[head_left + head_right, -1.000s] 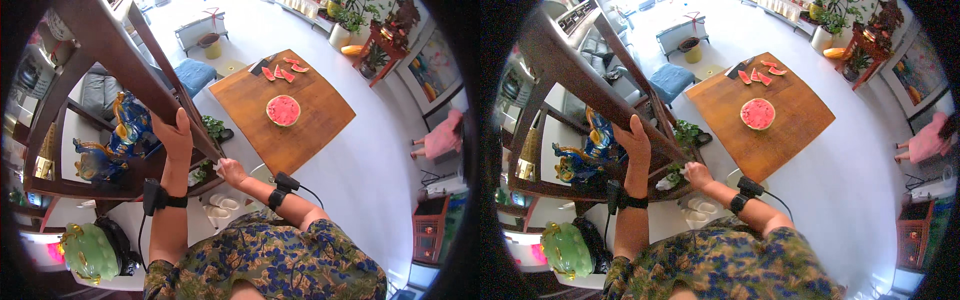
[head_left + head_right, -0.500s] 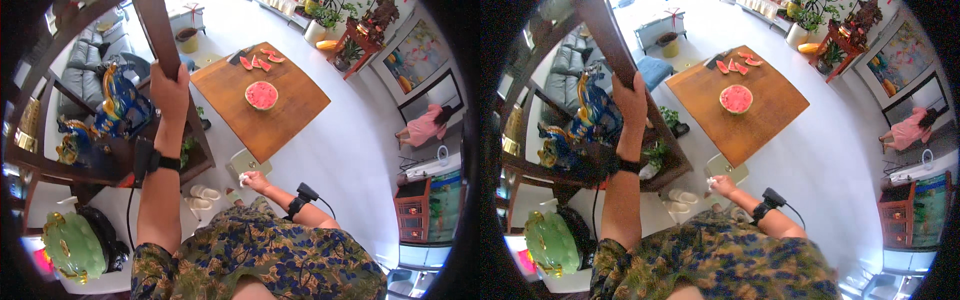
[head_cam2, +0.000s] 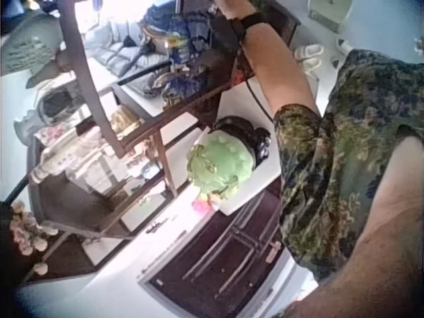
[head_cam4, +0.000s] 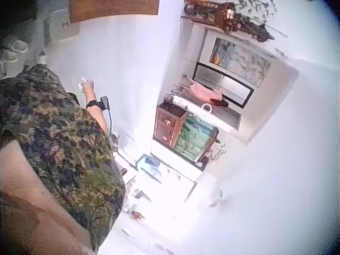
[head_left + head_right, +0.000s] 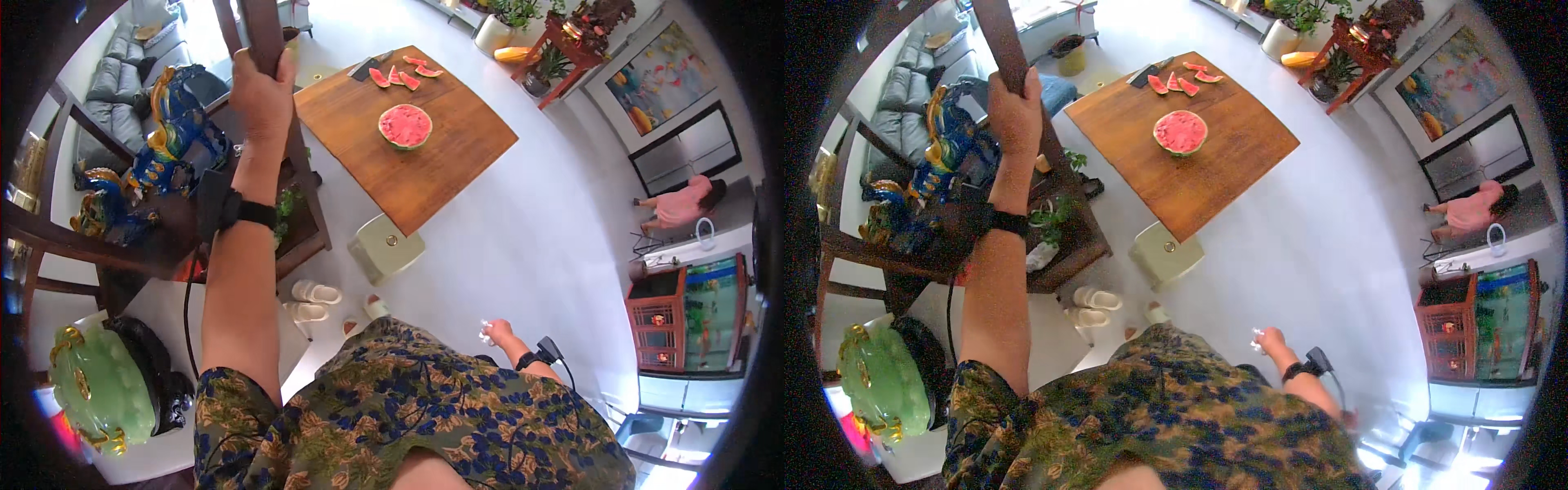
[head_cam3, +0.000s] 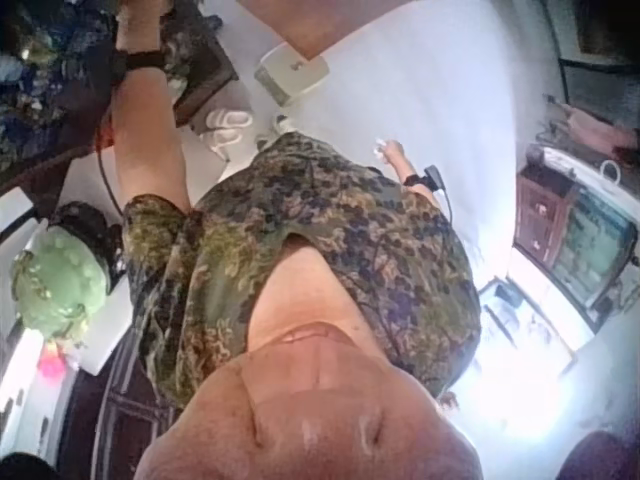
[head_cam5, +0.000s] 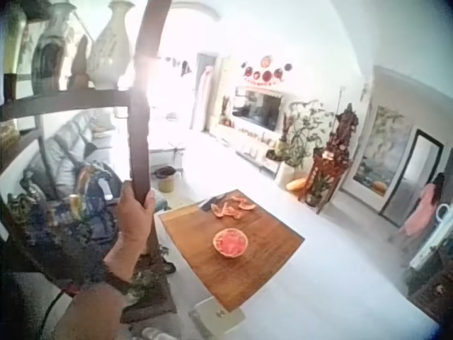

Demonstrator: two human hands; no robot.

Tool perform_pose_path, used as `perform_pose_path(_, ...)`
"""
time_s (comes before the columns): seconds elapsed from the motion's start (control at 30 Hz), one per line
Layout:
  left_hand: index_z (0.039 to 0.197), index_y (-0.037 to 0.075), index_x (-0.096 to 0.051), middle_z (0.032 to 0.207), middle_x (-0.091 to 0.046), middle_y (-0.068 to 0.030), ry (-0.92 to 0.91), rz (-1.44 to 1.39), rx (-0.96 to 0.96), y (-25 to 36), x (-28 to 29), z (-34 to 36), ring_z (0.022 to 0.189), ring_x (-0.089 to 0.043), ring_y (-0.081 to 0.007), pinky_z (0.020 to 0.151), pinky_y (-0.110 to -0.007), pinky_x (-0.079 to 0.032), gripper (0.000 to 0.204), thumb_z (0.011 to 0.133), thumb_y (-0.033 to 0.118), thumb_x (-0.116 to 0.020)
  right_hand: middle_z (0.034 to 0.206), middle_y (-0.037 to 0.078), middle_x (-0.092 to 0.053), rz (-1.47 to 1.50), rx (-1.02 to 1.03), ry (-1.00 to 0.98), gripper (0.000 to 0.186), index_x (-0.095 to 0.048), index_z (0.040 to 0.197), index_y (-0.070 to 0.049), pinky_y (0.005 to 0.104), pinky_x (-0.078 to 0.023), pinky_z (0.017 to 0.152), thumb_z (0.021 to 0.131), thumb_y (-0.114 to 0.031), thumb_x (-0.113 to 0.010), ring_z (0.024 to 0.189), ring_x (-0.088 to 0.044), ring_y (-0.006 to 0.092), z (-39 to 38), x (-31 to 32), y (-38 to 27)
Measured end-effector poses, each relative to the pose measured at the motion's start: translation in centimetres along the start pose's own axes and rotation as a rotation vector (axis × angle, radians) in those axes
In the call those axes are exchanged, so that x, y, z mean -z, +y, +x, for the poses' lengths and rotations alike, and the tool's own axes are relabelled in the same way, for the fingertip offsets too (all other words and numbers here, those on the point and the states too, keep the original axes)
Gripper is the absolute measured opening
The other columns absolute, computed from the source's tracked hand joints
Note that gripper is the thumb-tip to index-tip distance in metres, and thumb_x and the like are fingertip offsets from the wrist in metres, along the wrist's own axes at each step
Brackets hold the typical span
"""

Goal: The recorder uses a cloth to wipe down various decorative items and the surfaces of a wooden shelf unit.

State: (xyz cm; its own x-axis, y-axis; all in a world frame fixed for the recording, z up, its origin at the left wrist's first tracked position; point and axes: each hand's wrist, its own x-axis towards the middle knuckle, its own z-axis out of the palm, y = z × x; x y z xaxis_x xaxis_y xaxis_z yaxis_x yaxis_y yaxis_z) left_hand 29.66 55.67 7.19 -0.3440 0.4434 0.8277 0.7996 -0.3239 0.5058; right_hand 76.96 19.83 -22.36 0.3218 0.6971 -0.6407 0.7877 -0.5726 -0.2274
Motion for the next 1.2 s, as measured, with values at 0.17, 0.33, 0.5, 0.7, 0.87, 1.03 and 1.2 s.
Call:
perform_pose_path(0.17, 0.095, -0.002, -0.05, 0.083, -0.06, -0.0205, -0.021, 0.016, 0.037, 1.0, -0.2, -0.1, 0.076, -0.06, -0.0357, 0.066, -0.04, -0.046, 0.034, 0.081, 0.027, -0.059, 0.068, 0.014, -0.063, 0.006, 0.032, 0.008, 0.027, -0.067, 0.075, -0.008, 0.0384, -0.047, 0.064, 0.065, -0.033, -0.064, 0.067, -0.061, 0.0274, 0.6, 0.3, 0.9)
perform_pose_path(0.33, 0.092, -0.001, -0.049, 0.081, -0.059, -0.0191, 0.057, 0.012, 0.011, -0.3, -0.4, -0.2, 0.074, -0.058, -0.037, 0.064, -0.04, -0.046, 0.036, 0.077, 0.029, -0.063, 0.068, 0.013, -0.062, 0.141, 0.074, -0.042, 0.025, -0.066, 0.079, -0.009, 0.0364, -0.047, 0.063, 0.066, -0.03, -0.062, 0.066, -0.061, 0.0246, 2.2, 1.9, -2.4)
perform_pose_path(0.5, 0.098, -0.001, -0.048, 0.086, -0.061, -0.0158, 0.117, -0.102, 0.105, 1.1, -1.1, -0.6, 0.076, -0.061, -0.0269, 0.069, -0.035, -0.046, 0.035, 0.08, 0.025, -0.062, 0.07, 0.011, -0.062, 0.209, 0.16, -0.061, 0.022, -0.066, 0.079, -0.011, 0.0355, -0.047, 0.064, 0.066, -0.028, -0.06, 0.068, -0.061, 0.0239, 2.3, 3.2, -1.4)
perform_pose_path(0.7, 0.097, -0.005, -0.047, 0.08, -0.06, -0.0198, 0.261, 0.132, 0.057, 1.1, -1.2, -1.1, 0.071, -0.06, -0.0338, 0.064, -0.039, -0.046, 0.043, 0.083, 0.035, -0.057, 0.074, 0.013, -0.063, 0.17, 0.013, -0.008, 0.027, -0.066, 0.08, -0.01, 0.0383, -0.046, 0.068, 0.065, -0.033, -0.063, 0.073, -0.06, 0.0293, 2.5, 4.0, 7.8)
perform_pose_path(0.87, 0.094, -0.011, -0.046, 0.077, -0.059, -0.0231, 0.379, 0.22, 0.118, 0.9, -2.3, -1.1, 0.069, -0.059, -0.0364, 0.061, -0.04, -0.046, 0.051, 0.084, 0.038, -0.054, 0.075, 0.013, -0.063, 0.078, -0.105, -0.034, 0.03, -0.066, 0.077, -0.008, 0.039, -0.046, 0.068, 0.063, -0.035, -0.066, 0.073, -0.06, 0.0297, 3.5, 4.4, 18.6)
perform_pose_path(1.03, 0.094, -0.012, -0.047, 0.077, -0.058, -0.0255, 0.376, 0.258, 0.134, 0.3, -1.7, -1.2, 0.068, -0.058, -0.0387, 0.059, -0.042, -0.047, 0.057, 0.084, 0.044, -0.049, 0.076, 0.015, -0.063, 0.207, -0.175, 0.059, 0.032, -0.067, 0.075, -0.007, 0.0394, -0.046, 0.068, 0.063, -0.037, -0.066, 0.073, -0.06, 0.0299, 4.0, 6.1, 20.3)
perform_pose_path(1.2, 0.093, -0.013, -0.047, 0.078, -0.057, -0.0279, 0.404, 0.283, 0.096, 0.6, -2.2, -1.1, 0.069, -0.058, -0.0414, 0.059, -0.044, -0.047, 0.064, 0.083, 0.051, -0.046, 0.076, 0.014, -0.063, 0.37, -0.211, 0.033, 0.032, -0.066, 0.077, -0.006, 0.0389, -0.047, 0.066, 0.063, -0.036, -0.066, 0.073, -0.06, 0.0298, 4.3, 7.2, 18.9)
